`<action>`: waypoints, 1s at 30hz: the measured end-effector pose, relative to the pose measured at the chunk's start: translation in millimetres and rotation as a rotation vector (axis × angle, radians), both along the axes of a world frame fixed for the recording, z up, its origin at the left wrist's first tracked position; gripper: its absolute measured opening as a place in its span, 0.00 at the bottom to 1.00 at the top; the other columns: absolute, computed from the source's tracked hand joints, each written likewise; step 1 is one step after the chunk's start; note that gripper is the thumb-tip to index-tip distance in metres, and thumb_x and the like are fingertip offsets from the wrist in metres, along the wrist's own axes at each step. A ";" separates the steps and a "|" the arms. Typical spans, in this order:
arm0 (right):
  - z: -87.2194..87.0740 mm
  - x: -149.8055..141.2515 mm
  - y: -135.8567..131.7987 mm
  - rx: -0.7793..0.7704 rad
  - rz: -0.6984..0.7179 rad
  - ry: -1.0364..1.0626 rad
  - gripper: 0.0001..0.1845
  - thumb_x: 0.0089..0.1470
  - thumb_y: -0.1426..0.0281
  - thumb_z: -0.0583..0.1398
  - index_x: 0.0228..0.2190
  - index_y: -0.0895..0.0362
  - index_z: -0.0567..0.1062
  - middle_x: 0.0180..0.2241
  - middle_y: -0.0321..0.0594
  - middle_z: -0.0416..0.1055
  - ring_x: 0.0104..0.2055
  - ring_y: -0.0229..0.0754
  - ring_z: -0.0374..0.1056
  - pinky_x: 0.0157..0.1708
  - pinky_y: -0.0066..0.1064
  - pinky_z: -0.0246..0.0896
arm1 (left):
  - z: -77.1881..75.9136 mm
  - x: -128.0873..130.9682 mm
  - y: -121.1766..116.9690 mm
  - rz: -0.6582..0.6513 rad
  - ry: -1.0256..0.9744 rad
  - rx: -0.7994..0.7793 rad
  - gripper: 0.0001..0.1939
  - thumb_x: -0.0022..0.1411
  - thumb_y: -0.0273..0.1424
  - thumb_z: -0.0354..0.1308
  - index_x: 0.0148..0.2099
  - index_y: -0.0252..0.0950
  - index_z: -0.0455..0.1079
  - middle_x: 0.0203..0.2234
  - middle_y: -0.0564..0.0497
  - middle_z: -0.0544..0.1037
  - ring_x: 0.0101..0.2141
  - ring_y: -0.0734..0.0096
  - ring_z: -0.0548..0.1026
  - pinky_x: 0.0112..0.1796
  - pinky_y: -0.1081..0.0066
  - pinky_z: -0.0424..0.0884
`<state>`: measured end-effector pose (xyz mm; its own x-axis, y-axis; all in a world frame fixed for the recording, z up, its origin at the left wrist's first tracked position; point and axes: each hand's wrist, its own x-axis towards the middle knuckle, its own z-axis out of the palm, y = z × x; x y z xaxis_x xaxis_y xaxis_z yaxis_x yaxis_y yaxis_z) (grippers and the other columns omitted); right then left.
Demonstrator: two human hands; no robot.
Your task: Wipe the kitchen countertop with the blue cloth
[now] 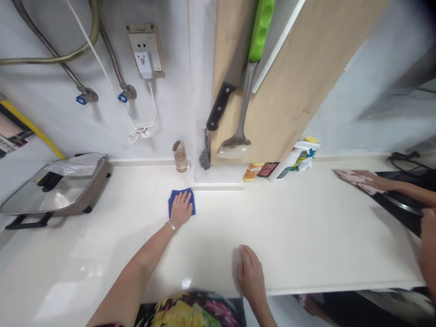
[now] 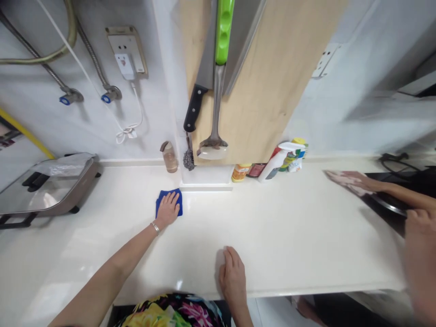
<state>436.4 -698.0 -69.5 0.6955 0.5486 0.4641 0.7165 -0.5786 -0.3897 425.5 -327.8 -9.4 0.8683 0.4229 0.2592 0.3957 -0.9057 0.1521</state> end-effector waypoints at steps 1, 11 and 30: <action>0.6 0.8 0.1 0.005 0.003 -0.006 0.23 0.59 0.76 0.51 0.56 0.58 0.65 0.56 0.54 0.68 0.60 0.54 0.62 0.56 0.52 0.67 | -0.1 -0.2 -12.3 -0.007 0.002 -0.007 0.29 0.70 0.35 0.42 0.70 0.33 0.60 0.68 0.41 0.63 0.68 0.51 0.58 0.67 0.49 0.53; -1.6 -3.6 -4.0 0.131 0.012 0.013 0.25 0.61 0.75 0.49 0.59 0.58 0.64 0.57 0.54 0.67 0.62 0.52 0.61 0.58 0.52 0.65 | -4.5 -33.9 -146.6 -0.313 0.042 -0.043 0.30 0.71 0.37 0.44 0.71 0.36 0.55 0.69 0.43 0.60 0.69 0.53 0.55 0.68 0.49 0.51; 7.5 -4.6 -9.9 0.188 -0.060 0.014 0.19 0.59 0.76 0.51 0.49 0.60 0.72 0.53 0.52 0.71 0.58 0.48 0.65 0.59 0.50 0.67 | 28.4 -246.6 -101.9 -0.356 0.247 -0.122 0.32 0.71 0.35 0.45 0.74 0.41 0.48 0.71 0.48 0.54 0.71 0.55 0.49 0.69 0.48 0.51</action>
